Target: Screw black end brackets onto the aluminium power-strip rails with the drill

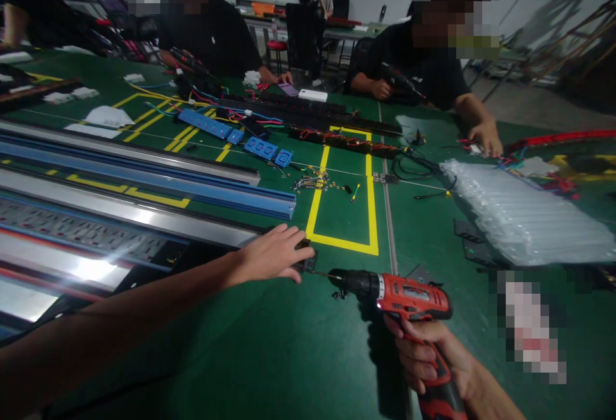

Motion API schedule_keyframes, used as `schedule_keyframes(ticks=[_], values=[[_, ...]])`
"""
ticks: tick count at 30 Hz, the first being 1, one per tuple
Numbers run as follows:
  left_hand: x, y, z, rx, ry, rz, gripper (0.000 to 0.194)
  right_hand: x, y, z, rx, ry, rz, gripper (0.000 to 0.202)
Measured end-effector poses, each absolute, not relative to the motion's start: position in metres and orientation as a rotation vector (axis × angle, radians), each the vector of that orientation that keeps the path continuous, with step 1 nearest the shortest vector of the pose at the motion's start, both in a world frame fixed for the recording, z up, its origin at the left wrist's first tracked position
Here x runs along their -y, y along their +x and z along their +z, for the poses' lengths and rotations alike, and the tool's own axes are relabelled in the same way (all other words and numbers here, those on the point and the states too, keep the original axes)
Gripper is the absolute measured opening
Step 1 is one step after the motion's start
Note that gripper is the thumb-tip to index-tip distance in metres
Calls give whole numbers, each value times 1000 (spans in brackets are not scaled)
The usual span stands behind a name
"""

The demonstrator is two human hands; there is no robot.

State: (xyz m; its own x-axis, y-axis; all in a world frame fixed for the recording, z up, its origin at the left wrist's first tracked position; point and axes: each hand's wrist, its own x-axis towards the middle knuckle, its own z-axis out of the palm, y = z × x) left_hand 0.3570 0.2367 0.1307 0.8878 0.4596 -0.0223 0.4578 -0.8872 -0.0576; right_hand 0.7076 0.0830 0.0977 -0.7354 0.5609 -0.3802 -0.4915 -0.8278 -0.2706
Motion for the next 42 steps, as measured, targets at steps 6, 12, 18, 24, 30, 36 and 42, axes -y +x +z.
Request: schedule_keyframes(ticks=[6,12,18,24,30,36,42], values=[[-237,357,127,719,-2983,64,59,-83,708,98,188,-614,2486,11],[-236,358,126,717,-2975,88,61,-83,708,99,164,-623,2489,9],[-236,358,126,730,-2979,48,59,-85,705,106,177,-649,2479,11],[-236,358,130,724,-2984,29,58,-78,702,104,226,-667,2430,20],[-238,356,127,714,-3014,-5,57,-76,701,101,210,-609,2415,28],[-238,354,127,731,-3038,-82,55,-72,704,100,202,-598,2397,32],[-238,355,130,734,-3050,-62,56,-66,707,103,196,-627,2332,30]])
